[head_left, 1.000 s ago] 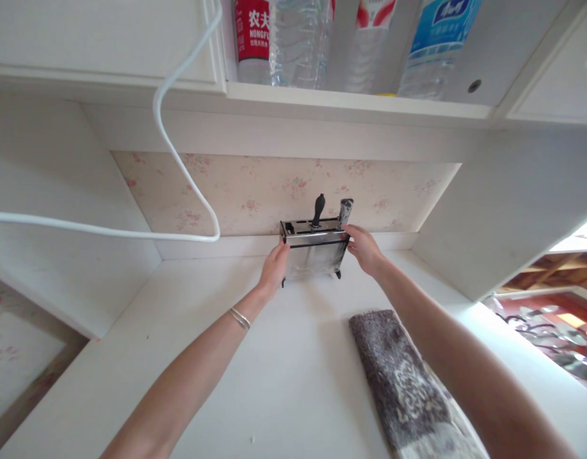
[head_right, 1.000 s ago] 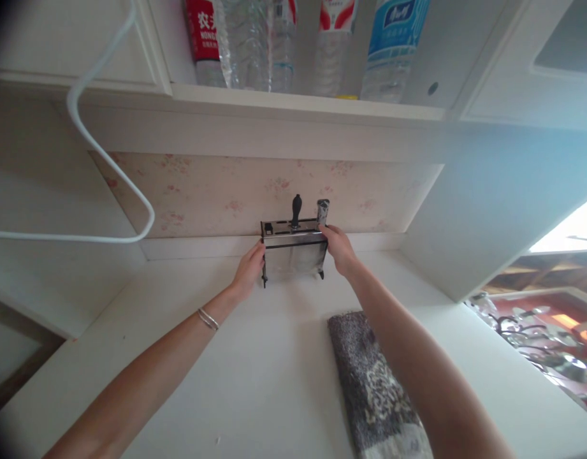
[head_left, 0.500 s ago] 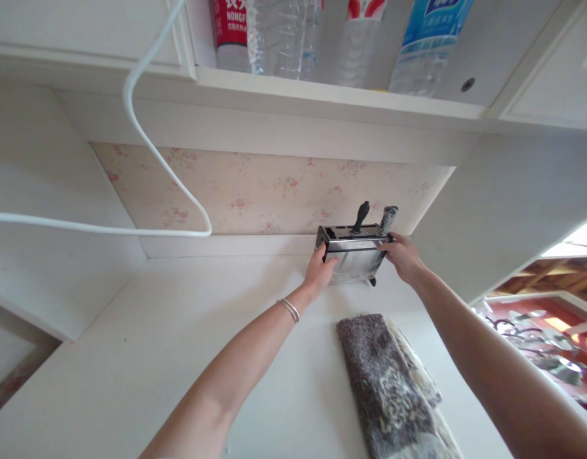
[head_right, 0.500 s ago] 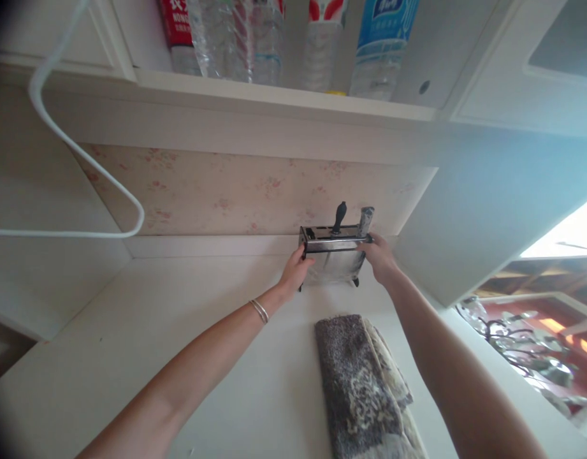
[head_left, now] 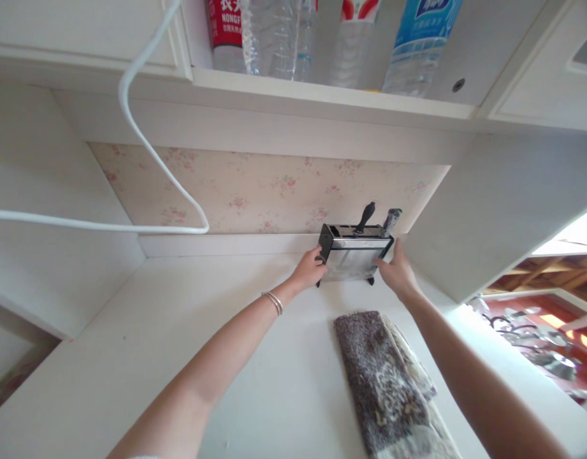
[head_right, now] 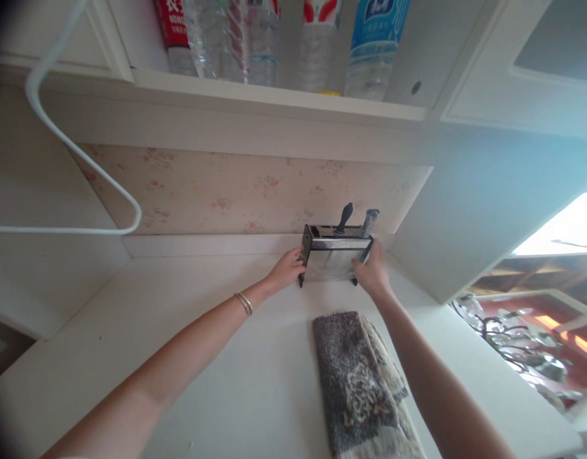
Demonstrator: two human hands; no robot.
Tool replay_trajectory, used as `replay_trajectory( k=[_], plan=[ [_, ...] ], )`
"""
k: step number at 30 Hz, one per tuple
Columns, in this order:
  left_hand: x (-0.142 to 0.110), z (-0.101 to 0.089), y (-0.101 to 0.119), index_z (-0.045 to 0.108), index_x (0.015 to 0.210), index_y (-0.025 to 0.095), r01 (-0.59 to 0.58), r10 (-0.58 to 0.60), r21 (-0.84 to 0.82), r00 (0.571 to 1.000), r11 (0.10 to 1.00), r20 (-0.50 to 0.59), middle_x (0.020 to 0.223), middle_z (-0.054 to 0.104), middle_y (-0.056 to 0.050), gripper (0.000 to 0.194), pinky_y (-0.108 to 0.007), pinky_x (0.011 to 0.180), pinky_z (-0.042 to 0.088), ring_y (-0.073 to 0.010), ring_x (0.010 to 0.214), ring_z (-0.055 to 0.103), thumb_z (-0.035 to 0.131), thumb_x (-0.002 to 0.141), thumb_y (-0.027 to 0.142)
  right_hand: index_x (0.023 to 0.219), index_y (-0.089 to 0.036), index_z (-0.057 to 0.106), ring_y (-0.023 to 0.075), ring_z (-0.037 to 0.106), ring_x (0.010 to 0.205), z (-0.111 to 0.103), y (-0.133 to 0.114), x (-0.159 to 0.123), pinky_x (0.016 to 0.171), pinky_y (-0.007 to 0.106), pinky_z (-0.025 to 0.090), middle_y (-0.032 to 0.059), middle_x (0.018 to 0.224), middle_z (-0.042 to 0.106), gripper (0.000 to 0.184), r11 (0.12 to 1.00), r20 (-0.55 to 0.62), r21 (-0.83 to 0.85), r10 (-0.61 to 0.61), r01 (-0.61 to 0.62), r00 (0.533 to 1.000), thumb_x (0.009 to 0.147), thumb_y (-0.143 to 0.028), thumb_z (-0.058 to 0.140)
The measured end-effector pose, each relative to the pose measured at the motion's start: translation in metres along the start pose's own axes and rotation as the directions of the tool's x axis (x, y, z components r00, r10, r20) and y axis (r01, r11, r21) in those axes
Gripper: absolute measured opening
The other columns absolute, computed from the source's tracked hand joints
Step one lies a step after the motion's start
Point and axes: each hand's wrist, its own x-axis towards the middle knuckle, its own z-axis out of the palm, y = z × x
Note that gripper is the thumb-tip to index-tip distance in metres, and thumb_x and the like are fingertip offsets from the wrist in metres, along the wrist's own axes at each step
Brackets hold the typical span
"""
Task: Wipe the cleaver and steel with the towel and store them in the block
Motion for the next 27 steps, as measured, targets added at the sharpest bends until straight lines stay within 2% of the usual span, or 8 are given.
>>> replay_trajectory(
  k=[2, 4, 6, 10, 13, 16, 23, 27],
  plan=[
    [-0.022, -0.014, -0.006, 0.054, 0.123, 0.013, 0.062, -0.061, 0.032, 0.998, 0.998, -0.029, 0.126, 0.058, -0.014, 0.054, -0.031, 0.087, 0.046, -0.0198, 0.097, 0.062, 0.058, 0.070, 0.007, 0.134, -0.018, 0.048, 0.0311, 0.051, 0.121, -0.002, -0.006, -0.048, 0.103, 0.047, 0.040, 0.0142, 0.138, 0.051, 0.058, 0.993, 0.009, -0.072, -0.094, 0.095, 0.995, 0.080, -0.038, 0.055],
    [-0.055, -0.031, -0.012, 0.057, 0.115, 0.014, 0.125, -0.123, 0.048, 0.992, 0.991, -0.039, 0.115, 0.062, -0.011, 0.043, -0.028, 0.080, 0.047, -0.0153, 0.083, 0.063, 0.056, 0.072, 0.008, 0.122, -0.023, 0.059, 0.0262, 0.056, 0.116, -0.003, -0.006, -0.104, 0.104, 0.045, 0.040, 0.0081, 0.128, 0.060, 0.041, 0.969, 0.173, -0.081, -0.217, 0.233, 0.961, 0.087, -0.041, 0.047],
    [-0.096, -0.050, -0.018, 0.058, 0.108, 0.015, 0.186, -0.185, 0.044, 0.982, 0.982, -0.023, 0.103, 0.063, -0.008, 0.033, -0.025, 0.068, 0.047, -0.0114, 0.067, 0.061, 0.053, 0.076, 0.014, 0.120, -0.024, 0.059, 0.0257, 0.054, 0.120, -0.003, 0.001, -0.158, 0.113, 0.051, 0.026, 0.0063, 0.129, 0.060, 0.039, 0.916, 0.283, -0.185, -0.296, 0.355, 0.912, 0.091, -0.044, 0.043],
    [-0.179, -0.078, -0.029, 0.059, 0.097, 0.016, 0.288, -0.287, 0.040, 0.958, 0.957, -0.025, 0.093, 0.060, -0.003, 0.021, -0.023, 0.057, 0.042, -0.0075, 0.054, 0.053, 0.053, 0.080, 0.027, 0.136, -0.024, 0.049, 0.0323, 0.037, 0.136, 0.001, 0.027, -0.223, 0.111, 0.064, 0.018, 0.0084, 0.144, 0.047, 0.053, 0.815, 0.386, -0.444, -0.202, 0.373, 0.900, 0.091, -0.050, 0.039],
    [-0.226, -0.087, -0.036, 0.059, 0.093, 0.015, 0.388, -0.386, 0.022, 0.921, 0.922, -0.042, 0.087, 0.058, -0.001, 0.020, -0.022, 0.052, 0.036, -0.0066, 0.052, 0.045, 0.052, 0.080, 0.029, 0.144, -0.025, 0.040, 0.0299, 0.029, 0.141, 0.002, 0.048, -0.228, 0.113, 0.063, 0.014, 0.0055, 0.150, 0.039, 0.058, 0.765, 0.434, -0.528, -0.129, 0.368, 0.892, 0.093, -0.052, 0.033],
    [-0.251, -0.089, -0.041, 0.060, 0.091, 0.017, 0.452, -0.452, -0.008, 0.891, 0.892, -0.039, 0.077, 0.053, 0.002, 0.020, -0.022, 0.050, 0.031, -0.0077, 0.053, 0.039, 0.053, 0.080, 0.031, 0.146, -0.026, 0.036, 0.0268, 0.026, 0.142, -0.002, 0.070, -0.214, 0.115, 0.060, 0.011, 0.0029, 0.152, 0.036, 0.059, 0.743, 0.411, -0.575, -0.099, 0.342, 0.906, 0.093, -0.053, 0.028],
    [-0.258, -0.107, -0.046, 0.058, 0.088, 0.018, 0.460, -0.465, -0.101, 0.885, 0.882, -0.030, 0.065, 0.041, 0.007, 0.019, -0.022, 0.046, 0.021, -0.0062, 0.048, 0.028, 0.055, 0.080, 0.035, 0.141, -0.026, 0.044, 0.0320, 0.032, 0.139, -0.025, 0.119, -0.168, 0.112, 0.063, 0.017, 0.0063, 0.147, 0.044, 0.065, 0.793, 0.407, -0.531, -0.071, 0.300, 0.911, 0.087, -0.060, 0.035],
    [-0.259, -0.111, -0.051, 0.057, 0.089, 0.018, 0.454, -0.457, -0.159, 0.889, 0.877, 0.016, 0.064, 0.039, 0.008, 0.017, -0.022, 0.043, 0.019, -0.0054, 0.046, 0.027, 0.054, 0.078, 0.031, 0.115, -0.023, 0.066, 0.0358, 0.047, 0.127, -0.036, 0.099, -0.151, 0.103, 0.053, 0.036, 0.0156, 0.126, 0.062, 0.054, 0.860, 0.226, -0.457, -0.133, 0.226, 0.965, 0.085, -0.060, 0.040]
  ],
)
